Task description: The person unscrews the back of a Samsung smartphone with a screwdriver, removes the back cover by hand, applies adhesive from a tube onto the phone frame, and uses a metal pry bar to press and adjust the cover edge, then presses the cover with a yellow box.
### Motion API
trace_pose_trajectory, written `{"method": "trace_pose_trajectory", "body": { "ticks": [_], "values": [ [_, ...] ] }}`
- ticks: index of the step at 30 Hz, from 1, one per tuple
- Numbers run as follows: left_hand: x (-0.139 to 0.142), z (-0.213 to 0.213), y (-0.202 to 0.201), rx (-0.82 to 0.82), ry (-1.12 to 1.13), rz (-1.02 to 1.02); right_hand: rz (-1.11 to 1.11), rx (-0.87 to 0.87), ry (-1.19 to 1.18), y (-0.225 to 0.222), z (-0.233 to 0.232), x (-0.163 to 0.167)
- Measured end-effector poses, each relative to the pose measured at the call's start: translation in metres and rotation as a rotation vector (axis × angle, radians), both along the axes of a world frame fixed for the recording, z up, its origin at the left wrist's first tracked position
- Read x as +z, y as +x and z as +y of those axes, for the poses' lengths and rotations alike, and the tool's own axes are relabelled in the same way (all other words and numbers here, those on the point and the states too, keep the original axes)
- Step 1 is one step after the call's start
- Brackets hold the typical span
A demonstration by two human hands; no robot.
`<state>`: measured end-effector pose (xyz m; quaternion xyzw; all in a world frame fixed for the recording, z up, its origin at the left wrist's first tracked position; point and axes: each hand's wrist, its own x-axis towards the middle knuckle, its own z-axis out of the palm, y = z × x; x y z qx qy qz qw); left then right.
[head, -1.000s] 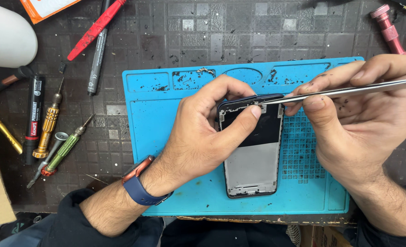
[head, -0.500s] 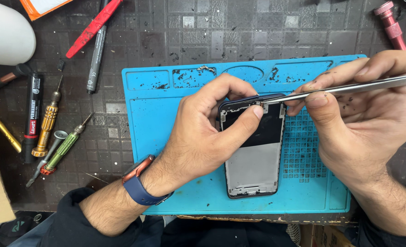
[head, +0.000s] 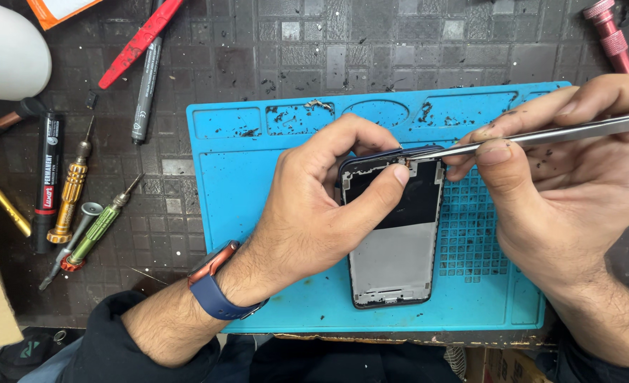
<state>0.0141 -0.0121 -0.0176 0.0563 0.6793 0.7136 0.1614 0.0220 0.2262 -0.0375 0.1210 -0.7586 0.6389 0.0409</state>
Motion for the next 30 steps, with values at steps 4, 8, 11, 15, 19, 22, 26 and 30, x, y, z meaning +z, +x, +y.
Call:
{"method": "trace_pose_trajectory", "body": {
  "ticks": [4,8,11,15,19,22,26,30],
  "values": [
    [0.001,0.0,0.0,-0.001,-0.008,0.005,0.011,0.007,0.011,0.0,0.001,-0.002],
    [0.001,0.0,0.0,0.001,-0.04,0.01,0.014,0.015,0.013,0.001,0.002,-0.002],
    [0.002,-0.001,0.0,0.002,-0.04,-0.001,0.008,0.013,0.014,0.001,0.002,-0.003],
    [0.001,-0.001,0.0,0.006,0.001,-0.002,-0.022,-0.016,-0.011,0.003,0.001,-0.003],
    [0.0,-0.002,0.001,0.006,-0.012,0.02,-0.033,-0.034,-0.024,0.005,0.0,-0.004],
    [-0.001,-0.002,0.002,0.016,0.01,0.015,-0.029,-0.032,-0.039,0.006,-0.001,-0.003],
    [-0.004,-0.001,0.003,0.03,0.067,0.015,-0.034,-0.049,-0.072,0.008,-0.007,-0.001],
    [-0.006,-0.001,0.002,0.048,0.031,0.023,-0.035,-0.064,-0.092,0.009,-0.013,0.001]
  ]
}}
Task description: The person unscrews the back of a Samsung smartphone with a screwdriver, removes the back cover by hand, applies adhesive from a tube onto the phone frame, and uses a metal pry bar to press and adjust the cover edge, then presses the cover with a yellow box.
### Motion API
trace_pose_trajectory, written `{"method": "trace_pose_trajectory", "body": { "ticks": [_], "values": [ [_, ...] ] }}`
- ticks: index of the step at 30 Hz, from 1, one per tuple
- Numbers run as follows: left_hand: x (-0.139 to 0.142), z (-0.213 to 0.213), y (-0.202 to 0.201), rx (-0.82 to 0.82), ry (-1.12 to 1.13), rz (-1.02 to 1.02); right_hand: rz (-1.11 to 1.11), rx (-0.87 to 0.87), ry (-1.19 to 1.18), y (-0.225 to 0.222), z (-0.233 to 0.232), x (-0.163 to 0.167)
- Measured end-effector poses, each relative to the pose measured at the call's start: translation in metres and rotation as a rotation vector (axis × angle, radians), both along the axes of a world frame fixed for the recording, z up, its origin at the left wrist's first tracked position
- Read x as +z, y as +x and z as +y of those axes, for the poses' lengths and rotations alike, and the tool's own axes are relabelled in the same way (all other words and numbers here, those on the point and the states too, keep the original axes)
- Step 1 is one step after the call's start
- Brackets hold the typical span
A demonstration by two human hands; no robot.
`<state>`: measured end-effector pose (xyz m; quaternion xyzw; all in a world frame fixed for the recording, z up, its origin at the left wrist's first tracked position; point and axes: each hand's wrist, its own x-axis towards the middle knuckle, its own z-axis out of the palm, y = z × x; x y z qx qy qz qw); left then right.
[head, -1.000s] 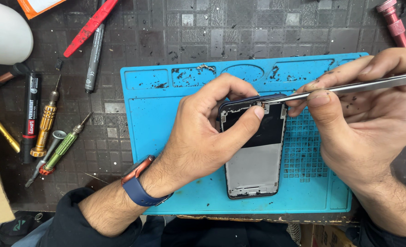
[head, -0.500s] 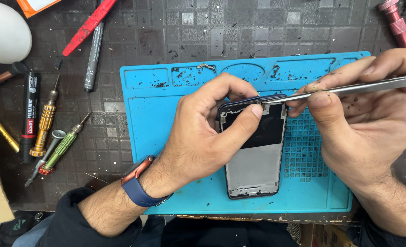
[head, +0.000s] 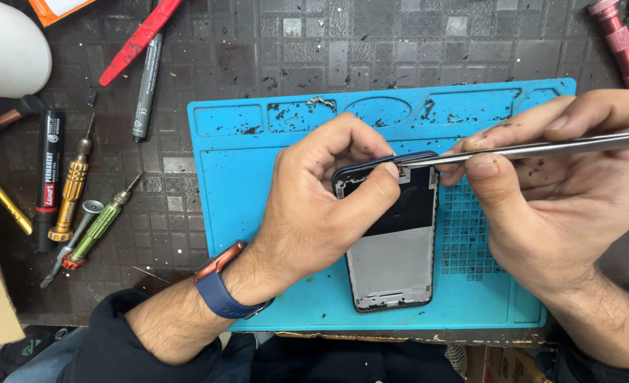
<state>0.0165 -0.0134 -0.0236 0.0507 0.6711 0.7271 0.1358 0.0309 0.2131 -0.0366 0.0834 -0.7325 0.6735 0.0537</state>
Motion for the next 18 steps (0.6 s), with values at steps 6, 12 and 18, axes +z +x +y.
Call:
{"method": "trace_pose_trajectory", "body": {
  "ticks": [6,12,18],
  "values": [
    [0.001,-0.001,0.001,0.035,-0.066,0.008,0.071,0.001,-0.017,0.004,-0.004,-0.003],
    [0.001,0.0,0.001,0.055,-0.108,0.014,0.079,-0.004,-0.017,0.006,-0.002,-0.01],
    [0.0,0.002,0.001,0.042,-0.069,-0.024,0.125,0.017,0.081,0.004,-0.001,-0.008]
  ]
}}
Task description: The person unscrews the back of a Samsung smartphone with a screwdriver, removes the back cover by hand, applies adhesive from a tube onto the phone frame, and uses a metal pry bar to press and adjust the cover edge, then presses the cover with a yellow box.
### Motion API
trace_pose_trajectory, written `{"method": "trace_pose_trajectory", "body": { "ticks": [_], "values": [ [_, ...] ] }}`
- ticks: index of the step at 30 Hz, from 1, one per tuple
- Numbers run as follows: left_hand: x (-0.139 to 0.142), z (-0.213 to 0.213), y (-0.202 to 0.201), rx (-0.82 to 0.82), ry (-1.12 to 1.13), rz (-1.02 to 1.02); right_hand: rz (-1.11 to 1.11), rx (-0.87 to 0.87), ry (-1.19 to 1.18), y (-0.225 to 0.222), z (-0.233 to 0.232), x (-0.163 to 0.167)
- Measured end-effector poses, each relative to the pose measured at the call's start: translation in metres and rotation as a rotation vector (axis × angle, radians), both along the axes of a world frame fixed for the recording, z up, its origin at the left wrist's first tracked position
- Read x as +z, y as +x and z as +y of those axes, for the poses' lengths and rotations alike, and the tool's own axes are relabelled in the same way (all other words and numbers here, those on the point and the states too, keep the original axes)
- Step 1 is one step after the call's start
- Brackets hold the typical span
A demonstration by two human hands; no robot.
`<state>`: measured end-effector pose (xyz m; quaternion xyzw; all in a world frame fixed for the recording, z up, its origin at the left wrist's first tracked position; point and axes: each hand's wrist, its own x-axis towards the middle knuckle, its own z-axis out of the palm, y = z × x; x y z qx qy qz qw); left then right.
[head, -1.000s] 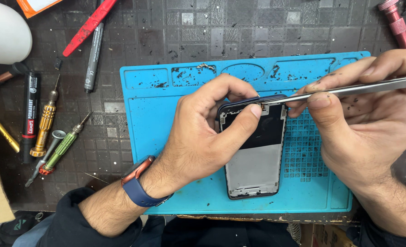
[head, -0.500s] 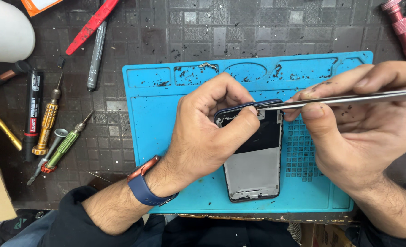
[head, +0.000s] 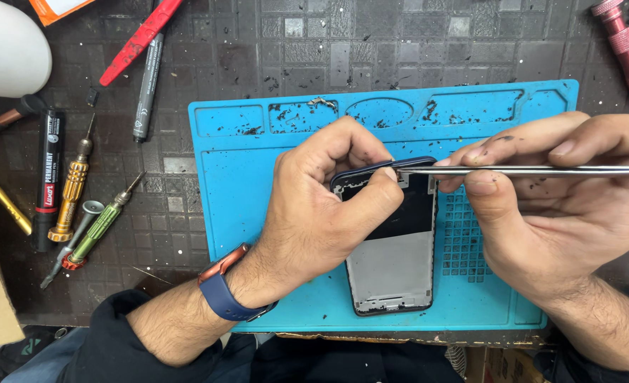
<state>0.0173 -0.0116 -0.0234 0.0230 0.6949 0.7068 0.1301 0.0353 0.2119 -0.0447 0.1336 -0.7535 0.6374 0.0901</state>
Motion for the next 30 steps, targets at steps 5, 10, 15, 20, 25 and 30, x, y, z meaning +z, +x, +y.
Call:
{"method": "trace_pose_trajectory", "body": {
  "ticks": [5,10,15,20,25,30],
  "values": [
    [-0.002,0.002,0.0,-0.004,0.027,-0.008,0.016,-0.01,0.016,-0.001,-0.001,0.004],
    [-0.004,0.001,0.0,-0.017,0.032,0.009,0.022,-0.013,0.023,-0.001,-0.004,0.006],
    [-0.004,0.002,-0.002,-0.031,0.034,-0.013,0.082,-0.008,0.084,-0.003,-0.005,0.01],
    [-0.003,0.003,-0.003,-0.052,0.043,-0.005,0.082,-0.026,0.062,-0.007,-0.005,0.013],
    [-0.002,0.002,-0.002,-0.087,0.059,0.011,0.097,-0.013,0.093,-0.006,0.0,0.012],
    [0.0,0.002,-0.002,-0.092,0.063,0.001,0.121,-0.002,0.111,-0.002,0.004,0.007]
  ]
}}
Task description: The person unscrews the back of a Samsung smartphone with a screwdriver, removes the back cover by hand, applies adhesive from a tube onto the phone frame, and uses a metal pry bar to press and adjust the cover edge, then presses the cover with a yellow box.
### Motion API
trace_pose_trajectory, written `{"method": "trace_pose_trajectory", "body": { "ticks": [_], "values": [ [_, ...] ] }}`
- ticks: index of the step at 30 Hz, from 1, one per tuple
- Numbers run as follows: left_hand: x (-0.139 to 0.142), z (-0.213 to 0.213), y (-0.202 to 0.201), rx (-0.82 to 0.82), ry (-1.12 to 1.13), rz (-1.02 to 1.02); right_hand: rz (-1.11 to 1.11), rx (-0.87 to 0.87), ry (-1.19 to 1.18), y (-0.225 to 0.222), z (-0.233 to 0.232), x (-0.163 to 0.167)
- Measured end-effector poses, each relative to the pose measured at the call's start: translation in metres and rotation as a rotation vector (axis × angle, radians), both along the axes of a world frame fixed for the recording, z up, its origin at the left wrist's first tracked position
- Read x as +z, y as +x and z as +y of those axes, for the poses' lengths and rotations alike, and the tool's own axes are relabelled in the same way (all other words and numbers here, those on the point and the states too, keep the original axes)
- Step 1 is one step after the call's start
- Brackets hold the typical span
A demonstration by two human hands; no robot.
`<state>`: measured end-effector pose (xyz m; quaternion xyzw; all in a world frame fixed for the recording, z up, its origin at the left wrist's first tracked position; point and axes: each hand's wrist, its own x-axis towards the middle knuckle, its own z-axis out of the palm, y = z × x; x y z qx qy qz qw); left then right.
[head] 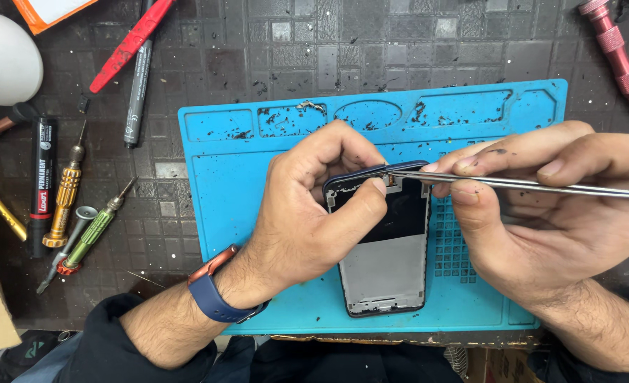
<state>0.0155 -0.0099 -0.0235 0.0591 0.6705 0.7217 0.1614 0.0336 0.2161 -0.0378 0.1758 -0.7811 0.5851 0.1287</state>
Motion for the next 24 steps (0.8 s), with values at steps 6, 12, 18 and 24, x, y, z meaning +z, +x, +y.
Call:
{"method": "trace_pose_trajectory", "body": {
  "ticks": [6,12,18,24],
  "values": [
    [-0.0005,0.001,0.0017,0.022,0.015,-0.032,0.011,0.005,-0.055,-0.0004,-0.001,-0.0028],
    [-0.0023,0.0012,0.0026,0.025,0.029,-0.004,0.008,0.011,-0.095,-0.0015,-0.0046,-0.0014],
    [-0.0029,0.0025,0.0023,0.031,0.03,-0.023,0.014,0.026,-0.058,0.0002,-0.0012,-0.0033],
    [-0.0022,0.0023,0.0026,0.031,0.013,-0.014,0.022,0.014,-0.048,0.0006,0.0001,-0.0039]
  ]
}}
